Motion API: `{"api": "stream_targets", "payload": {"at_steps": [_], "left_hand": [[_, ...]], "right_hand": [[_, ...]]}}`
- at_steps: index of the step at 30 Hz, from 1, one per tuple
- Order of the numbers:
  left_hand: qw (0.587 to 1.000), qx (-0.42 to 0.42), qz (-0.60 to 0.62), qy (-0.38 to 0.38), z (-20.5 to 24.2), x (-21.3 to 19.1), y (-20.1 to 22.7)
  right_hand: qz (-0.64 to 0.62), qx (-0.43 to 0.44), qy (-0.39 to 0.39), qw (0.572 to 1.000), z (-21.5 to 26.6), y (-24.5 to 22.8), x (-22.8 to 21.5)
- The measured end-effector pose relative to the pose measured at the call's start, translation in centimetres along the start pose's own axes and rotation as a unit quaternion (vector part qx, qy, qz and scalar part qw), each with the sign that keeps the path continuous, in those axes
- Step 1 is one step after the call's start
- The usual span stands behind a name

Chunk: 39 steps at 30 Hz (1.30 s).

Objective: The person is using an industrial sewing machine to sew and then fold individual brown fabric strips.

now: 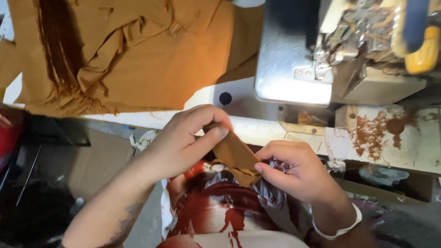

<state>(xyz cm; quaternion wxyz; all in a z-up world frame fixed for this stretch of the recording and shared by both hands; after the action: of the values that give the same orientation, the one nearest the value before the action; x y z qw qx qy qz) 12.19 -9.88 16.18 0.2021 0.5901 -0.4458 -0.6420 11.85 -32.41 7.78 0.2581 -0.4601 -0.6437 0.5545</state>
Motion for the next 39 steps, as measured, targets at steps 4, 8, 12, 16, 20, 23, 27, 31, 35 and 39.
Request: {"api": "stream_targets", "payload": {"at_steps": [4,8,12,16,20,23,27,31,35,39], "left_hand": [[0.979,0.136,-0.103,0.113,-5.3,2.8,-1.6],[0.932,0.228,-0.207,0.192,-10.5,4.6,-0.9],[0.927,0.201,-0.259,0.184,-14.4,5.3,0.0],[0.925,0.185,-0.252,0.218,-16.9,5.5,0.2],[0.939,0.131,-0.250,0.194,-18.0,5.5,0.2],[0.931,0.162,-0.250,0.211,-18.5,5.5,0.1],[0.940,0.132,-0.234,0.210,-18.3,5.4,0.5],[0.898,0.237,-0.215,0.302,-13.6,5.0,3.4],[0.915,0.274,-0.179,0.235,-9.2,8.0,4.3],[0.901,0.231,-0.280,0.239,-8.3,8.6,3.8]], "right_hand": [[-0.036,0.034,0.137,0.989,-0.2,0.1,-1.0],[-0.088,0.037,0.266,0.959,0.7,3.6,-1.9],[-0.129,0.022,0.390,0.912,0.1,2.5,-2.4],[-0.042,-0.016,0.447,0.893,-1.3,1.4,-3.0],[-0.058,-0.019,0.455,0.889,-2.2,1.0,-3.1],[-0.064,-0.038,0.446,0.892,-2.4,0.7,-3.2],[-0.063,-0.033,0.459,0.886,-2.1,0.9,-3.2],[-0.070,-0.022,0.455,0.887,-1.4,1.0,-3.1],[-0.107,-0.027,0.441,0.891,-1.0,1.8,-3.0],[-0.117,-0.038,0.454,0.883,-0.9,2.1,-2.5]]}}
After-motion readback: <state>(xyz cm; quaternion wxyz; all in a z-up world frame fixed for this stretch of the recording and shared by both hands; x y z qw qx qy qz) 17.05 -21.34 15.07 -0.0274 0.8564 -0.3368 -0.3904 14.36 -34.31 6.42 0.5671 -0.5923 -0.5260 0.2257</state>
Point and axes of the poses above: each hand's wrist, its own z-axis away from the middle knuckle, its own x-axis out of the palm, y = z × x, the point moved 1 cm from there along -z, towards the middle knuckle, and after that the axes turned 7 degrees about y, right-handed, at the moved point
